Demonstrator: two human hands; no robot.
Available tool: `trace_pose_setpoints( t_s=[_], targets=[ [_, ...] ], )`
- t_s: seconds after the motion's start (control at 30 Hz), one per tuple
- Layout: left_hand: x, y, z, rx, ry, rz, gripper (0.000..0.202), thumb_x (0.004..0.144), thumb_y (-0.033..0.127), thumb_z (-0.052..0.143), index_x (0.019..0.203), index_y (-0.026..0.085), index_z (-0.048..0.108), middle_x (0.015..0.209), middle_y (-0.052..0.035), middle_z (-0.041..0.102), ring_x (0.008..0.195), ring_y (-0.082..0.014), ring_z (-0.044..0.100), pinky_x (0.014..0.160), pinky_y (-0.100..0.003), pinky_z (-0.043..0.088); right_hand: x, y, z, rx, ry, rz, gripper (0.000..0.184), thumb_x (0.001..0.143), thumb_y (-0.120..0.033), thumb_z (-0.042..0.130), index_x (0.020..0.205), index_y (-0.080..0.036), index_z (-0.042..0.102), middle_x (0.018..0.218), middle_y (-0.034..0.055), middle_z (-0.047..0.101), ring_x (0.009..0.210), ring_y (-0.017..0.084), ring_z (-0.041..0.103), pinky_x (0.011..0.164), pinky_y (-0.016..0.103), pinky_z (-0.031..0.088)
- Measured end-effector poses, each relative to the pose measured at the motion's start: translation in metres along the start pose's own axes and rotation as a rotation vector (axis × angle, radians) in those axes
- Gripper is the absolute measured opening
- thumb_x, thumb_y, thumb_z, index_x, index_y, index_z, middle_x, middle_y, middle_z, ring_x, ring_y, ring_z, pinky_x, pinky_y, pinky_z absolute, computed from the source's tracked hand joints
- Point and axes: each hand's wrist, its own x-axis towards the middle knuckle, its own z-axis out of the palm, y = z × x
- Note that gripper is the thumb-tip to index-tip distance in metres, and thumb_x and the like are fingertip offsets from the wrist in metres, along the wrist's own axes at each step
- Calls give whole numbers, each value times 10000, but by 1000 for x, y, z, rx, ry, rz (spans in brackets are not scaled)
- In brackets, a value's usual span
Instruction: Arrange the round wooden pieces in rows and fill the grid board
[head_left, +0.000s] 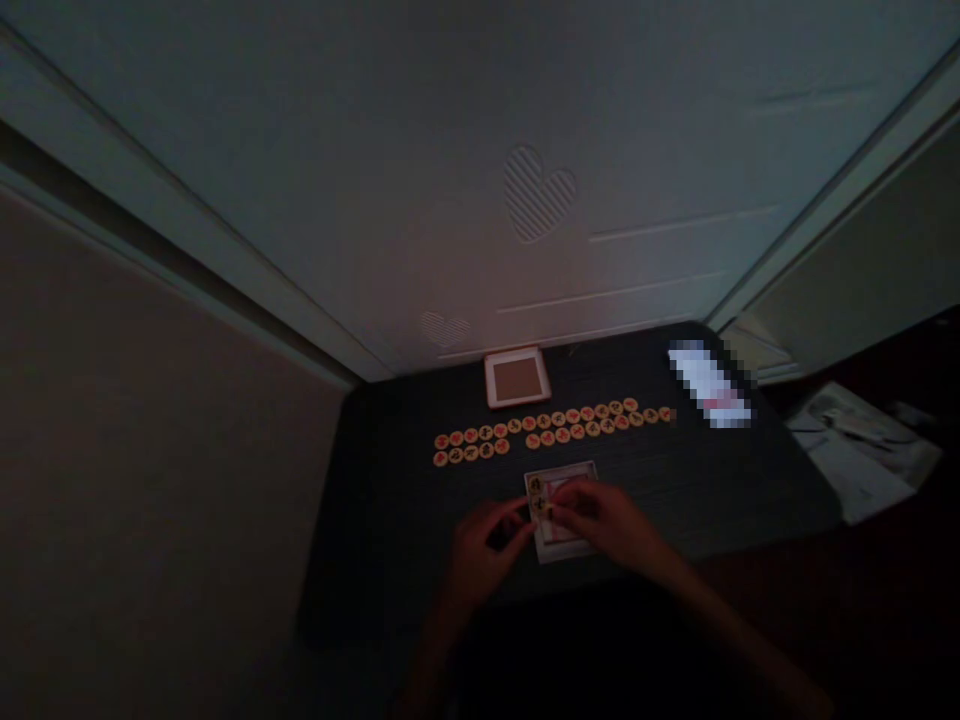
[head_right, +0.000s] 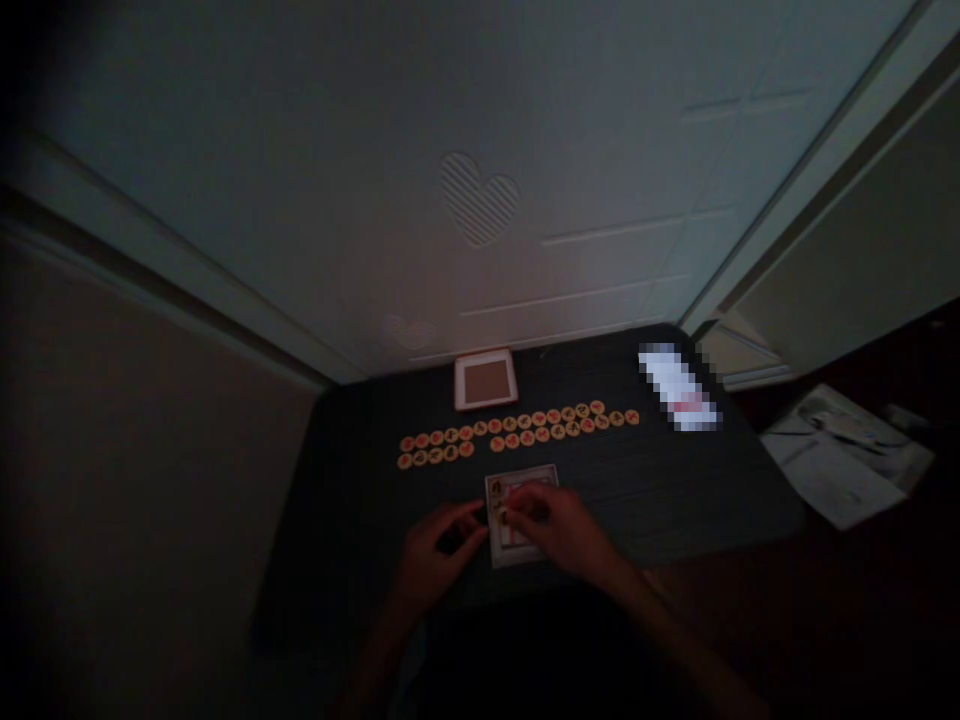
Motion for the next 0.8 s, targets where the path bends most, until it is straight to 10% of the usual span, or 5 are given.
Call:
trace_pose_setpoints(
  t_s=[0.8],
  targets=[
    [-18, -11, 16, 157, -17, 8, 350, 865, 341, 709, 1208, 268, 699, 806, 12, 779, 624, -140, 627, 762, -325, 541, 6, 18, 22, -365, 93, -50, 106, 842, -200, 658, 859, -229, 758, 901, 36, 774, 826, 195, 717, 776, 293, 545]
  ],
)
